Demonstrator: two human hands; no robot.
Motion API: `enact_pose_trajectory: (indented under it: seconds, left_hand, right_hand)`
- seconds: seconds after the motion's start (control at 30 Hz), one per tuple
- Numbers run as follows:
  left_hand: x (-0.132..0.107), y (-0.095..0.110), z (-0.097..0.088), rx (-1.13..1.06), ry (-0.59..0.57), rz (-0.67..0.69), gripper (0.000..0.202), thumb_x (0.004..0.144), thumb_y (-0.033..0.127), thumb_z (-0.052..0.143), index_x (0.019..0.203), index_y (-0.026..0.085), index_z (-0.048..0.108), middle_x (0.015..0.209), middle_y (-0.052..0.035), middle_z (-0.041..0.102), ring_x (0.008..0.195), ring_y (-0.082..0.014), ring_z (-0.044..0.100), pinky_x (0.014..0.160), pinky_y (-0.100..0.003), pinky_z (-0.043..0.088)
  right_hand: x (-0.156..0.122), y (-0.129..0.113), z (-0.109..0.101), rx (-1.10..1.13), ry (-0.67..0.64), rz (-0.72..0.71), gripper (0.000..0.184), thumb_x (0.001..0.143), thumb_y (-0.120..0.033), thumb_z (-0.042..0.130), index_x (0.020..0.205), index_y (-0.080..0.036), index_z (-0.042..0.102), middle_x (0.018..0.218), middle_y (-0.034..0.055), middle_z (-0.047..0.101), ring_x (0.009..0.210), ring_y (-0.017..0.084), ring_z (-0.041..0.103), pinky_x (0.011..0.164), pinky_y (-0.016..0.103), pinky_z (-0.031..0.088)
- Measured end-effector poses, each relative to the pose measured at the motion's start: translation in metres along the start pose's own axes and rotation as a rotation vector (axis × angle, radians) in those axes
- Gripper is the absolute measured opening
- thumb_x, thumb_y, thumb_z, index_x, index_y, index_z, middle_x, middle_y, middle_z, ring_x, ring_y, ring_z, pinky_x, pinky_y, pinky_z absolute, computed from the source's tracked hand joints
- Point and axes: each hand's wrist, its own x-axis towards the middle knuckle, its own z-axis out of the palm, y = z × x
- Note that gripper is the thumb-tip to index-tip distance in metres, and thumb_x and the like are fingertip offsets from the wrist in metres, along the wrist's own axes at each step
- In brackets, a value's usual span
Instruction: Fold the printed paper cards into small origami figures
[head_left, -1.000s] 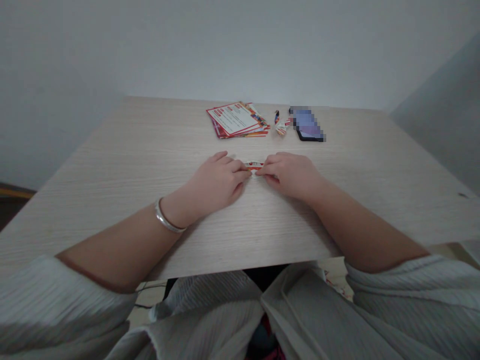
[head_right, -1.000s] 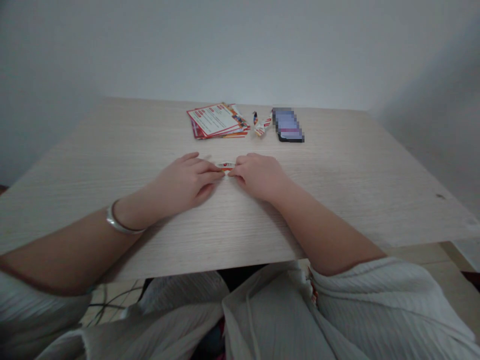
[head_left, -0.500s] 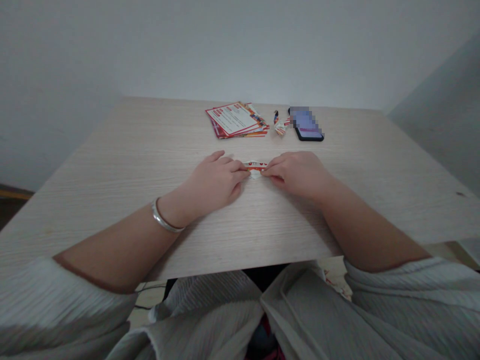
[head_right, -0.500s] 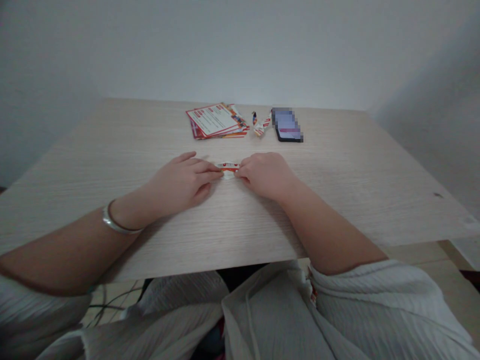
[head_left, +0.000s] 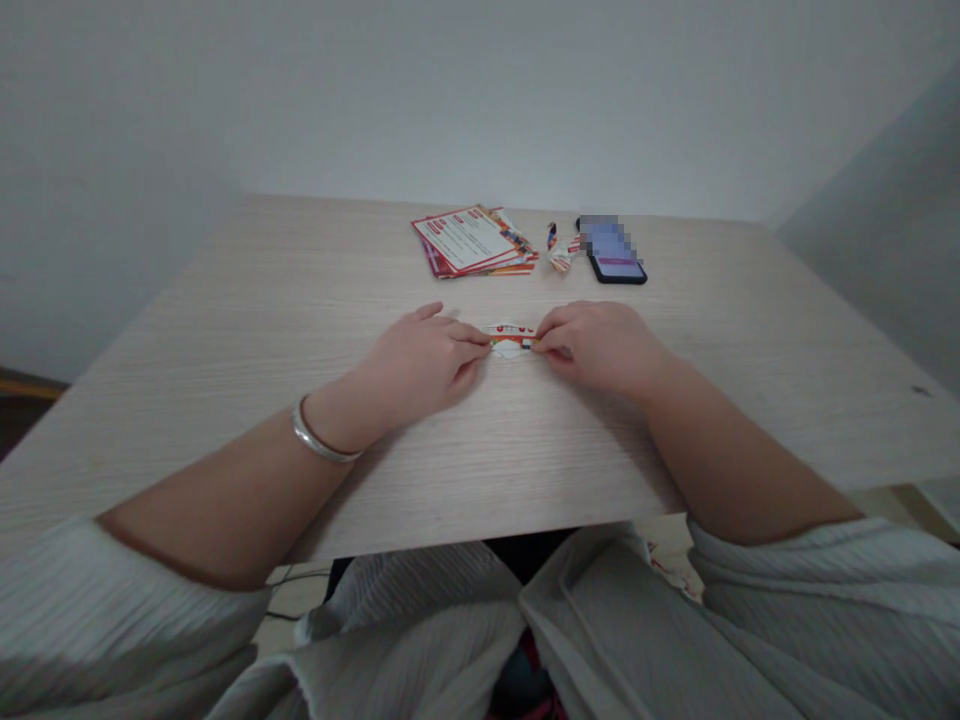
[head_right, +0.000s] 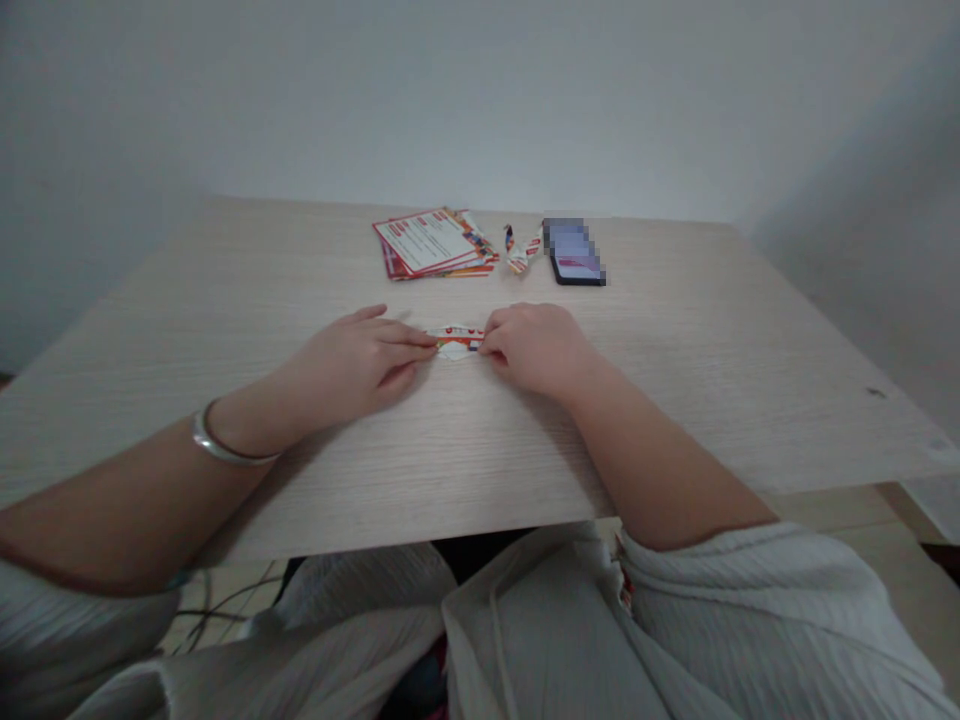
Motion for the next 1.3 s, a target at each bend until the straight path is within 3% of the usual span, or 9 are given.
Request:
enact_pose_trajectory:
  seconds: [0.2,0.3,0.37,0.47,0.6,0.73,0.97,1.17,1.3]
  left_hand:
    - [0.002,-0.001,-0.002,0.021,-0.003,-0.002,0.044,0.106,0.026,0.041,0.118,0.014,0.081,0.129,-0.0138,0.078,0.116,-0.0307,0.074,0.106,-0.051,0.054]
    - [0.001,-0.006,0.002,-0.022,0.042,-0.007,0.043,0.105,0.027,0.043,0.118,0.015,0.082,0.130,-0.0143,0.077,0.117,-0.0294,0.073,0.106,-0.047,0.056]
    - [-0.001,-0.011,0.005,-0.086,0.057,-0.023,0.042,0.105,0.028,0.044,0.118,0.015,0.081,0.128,-0.0130,0.078,0.115,-0.0278,0.074,0.105,-0.045,0.057]
    - [-0.002,-0.013,0.009,-0.167,0.109,-0.080,0.041,0.103,0.029,0.045,0.125,0.013,0.076,0.130,-0.0135,0.076,0.119,-0.0269,0.072,0.107,-0.042,0.057]
    - [-0.001,-0.010,0.012,-0.158,0.099,-0.148,0.053,0.102,0.036,0.049,0.143,0.004,0.064,0.142,-0.0219,0.069,0.132,-0.0344,0.065,0.115,-0.051,0.052]
    - [0.000,-0.007,0.011,-0.205,0.029,-0.218,0.052,0.100,0.038,0.053,0.141,0.009,0.066,0.133,-0.0186,0.074,0.125,-0.0348,0.068,0.113,-0.054,0.052]
    - [-0.001,-0.002,0.008,-0.372,0.109,-0.295,0.047,0.093,0.027,0.062,0.137,0.014,0.067,0.130,-0.0129,0.075,0.119,-0.0281,0.071,0.108,-0.042,0.054]
    - [0.000,0.001,0.007,-0.429,0.112,-0.267,0.038,0.093,0.025,0.063,0.129,0.015,0.069,0.123,-0.0107,0.076,0.111,-0.0247,0.071,0.102,-0.038,0.056]
    - [0.001,0.001,0.009,-0.401,0.107,-0.199,0.031,0.095,0.022,0.061,0.124,0.015,0.070,0.113,-0.0096,0.075,0.102,-0.0227,0.071,0.095,-0.035,0.056]
  right_hand:
    - [0.001,-0.005,0.004,0.095,0.063,0.052,0.029,0.101,-0.031,0.059,0.111,-0.018,0.083,0.119,0.0114,0.079,0.108,0.026,0.070,0.087,0.036,0.050]
    - [0.004,-0.004,0.013,0.185,0.180,0.136,0.032,0.102,-0.032,0.060,0.121,-0.016,0.078,0.127,0.0124,0.077,0.116,0.027,0.069,0.096,0.037,0.051]
    - [0.006,-0.002,0.021,0.218,0.216,0.146,0.046,0.099,-0.037,0.066,0.137,-0.012,0.071,0.137,0.0170,0.073,0.125,0.029,0.066,0.107,0.041,0.049]
    - [0.009,0.003,0.029,0.235,0.175,0.081,0.043,0.099,-0.037,0.066,0.131,-0.010,0.074,0.137,0.0189,0.073,0.128,0.032,0.065,0.113,0.045,0.047]
    - [0.014,0.005,0.035,0.316,0.164,-0.031,0.032,0.098,-0.031,0.063,0.120,-0.013,0.079,0.134,0.0162,0.075,0.125,0.030,0.067,0.113,0.044,0.047]
    - [0.017,0.002,0.040,0.428,0.204,-0.013,0.029,0.089,-0.027,0.071,0.115,-0.015,0.075,0.124,0.0153,0.076,0.118,0.030,0.068,0.107,0.045,0.050]
    - [0.016,-0.007,0.041,0.675,0.258,0.066,0.027,0.078,-0.024,0.072,0.103,-0.020,0.063,0.104,0.0090,0.074,0.092,0.024,0.067,0.084,0.038,0.052]
    - [0.014,-0.013,0.033,0.867,0.274,0.021,0.019,0.087,-0.038,0.066,0.096,-0.022,0.060,0.089,0.0025,0.070,0.079,0.018,0.061,0.071,0.031,0.045]
    - [0.016,-0.015,0.031,0.822,0.274,-0.013,0.012,0.088,-0.034,0.061,0.086,-0.022,0.061,0.076,-0.0007,0.065,0.069,0.016,0.054,0.067,0.029,0.039]
